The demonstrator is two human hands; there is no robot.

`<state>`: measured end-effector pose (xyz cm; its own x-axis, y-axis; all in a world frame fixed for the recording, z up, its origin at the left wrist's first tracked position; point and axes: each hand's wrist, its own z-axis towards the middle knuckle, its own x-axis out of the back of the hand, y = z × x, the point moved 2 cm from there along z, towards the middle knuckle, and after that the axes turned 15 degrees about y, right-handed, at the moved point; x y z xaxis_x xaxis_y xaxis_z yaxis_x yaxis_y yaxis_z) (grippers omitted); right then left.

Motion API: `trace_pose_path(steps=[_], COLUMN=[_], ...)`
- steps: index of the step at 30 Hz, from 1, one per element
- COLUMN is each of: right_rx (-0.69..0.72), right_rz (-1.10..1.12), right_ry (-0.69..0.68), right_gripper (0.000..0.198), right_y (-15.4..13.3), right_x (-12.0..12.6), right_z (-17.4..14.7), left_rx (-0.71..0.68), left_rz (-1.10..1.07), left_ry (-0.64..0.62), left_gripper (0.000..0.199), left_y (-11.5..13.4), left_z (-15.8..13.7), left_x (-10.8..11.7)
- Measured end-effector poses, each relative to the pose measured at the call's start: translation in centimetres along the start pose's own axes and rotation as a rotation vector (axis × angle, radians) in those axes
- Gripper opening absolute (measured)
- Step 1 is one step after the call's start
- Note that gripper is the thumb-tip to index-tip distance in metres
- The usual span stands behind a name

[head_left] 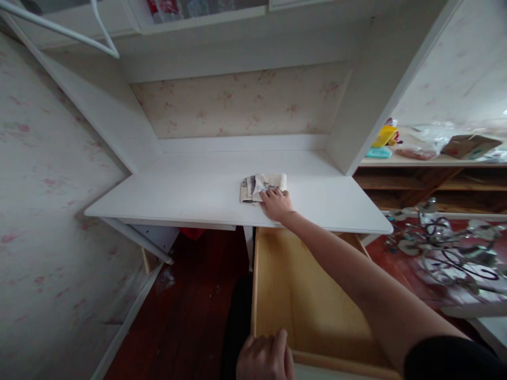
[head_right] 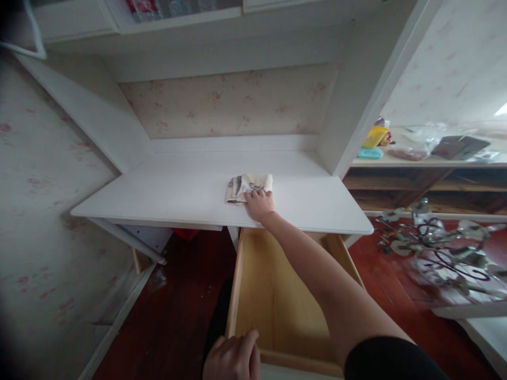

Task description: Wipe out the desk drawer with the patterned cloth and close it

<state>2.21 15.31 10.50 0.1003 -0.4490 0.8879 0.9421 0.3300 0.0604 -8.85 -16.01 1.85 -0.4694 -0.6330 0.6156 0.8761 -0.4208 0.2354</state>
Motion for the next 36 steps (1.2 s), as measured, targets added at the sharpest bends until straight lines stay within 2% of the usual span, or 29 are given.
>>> trace_pose_path(steps=[5, 10, 13, 17, 20, 22, 26, 29, 33, 36], right_rx=[0.148, 0.193, 0.203, 0.176, 0.182, 0.171, 0.095, 0.099, 0.041, -0.015], right_rz=[-0.030, -0.032, 0.020, 0.091, 0.131, 0.183, 0.297, 0.380, 0.379, 0.315], right_ry=[-0.051, -0.021, -0.038, -0.209, -0.330, -0.371, -0.447, -0.449, -0.394, -0.450], right_gripper=[0.042, 0.048, 0.049, 0.052, 0.056, 0.059, 0.065, 0.064, 0.058, 0.057], right_y=[0.4, 1.0, 0.5, -0.4, -1.1, -1.4, -1.6, -2.1, -2.9, -2.3], right_x=[3.8, 6.9, 6.3, 2.0, -1.1, -2.0, -1.9, -1.7, -2.9, -4.4], right_z=[-4.7, -12.4, -17.2, -21.3, -21.8, -20.9, -17.9, -16.3, -16.0, -16.5], left_rx=[-0.007, -0.012, -0.009, -0.005, -0.021, -0.042, -0.049, -0.059, -0.070, -0.067], left_rz=[-0.013, -0.038, -0.039, -0.023, -0.021, -0.021, -0.016, -0.016, -0.015, -0.016], left_ry=[-0.041, -0.032, -0.038, -0.042, -0.036, -0.036, -0.049, -0.053, -0.060, -0.062], left_gripper=[0.024, 0.023, 0.024, 0.024, 0.024, 0.024, 0.026, 0.025, 0.025, 0.025], left_y=[0.1, 0.2, 0.3, 0.4, 0.4, 0.4, 0.4, 0.4, 0.3, 0.4], left_z=[0.0, 0.0, 0.0, 0.1, 0.2, 0.3, 0.5, 0.5, 0.5, 0.7], left_x=[0.2, 0.5, 0.5, 0.6, 0.7, 0.7, 0.8, 0.8, 0.8, 0.9])
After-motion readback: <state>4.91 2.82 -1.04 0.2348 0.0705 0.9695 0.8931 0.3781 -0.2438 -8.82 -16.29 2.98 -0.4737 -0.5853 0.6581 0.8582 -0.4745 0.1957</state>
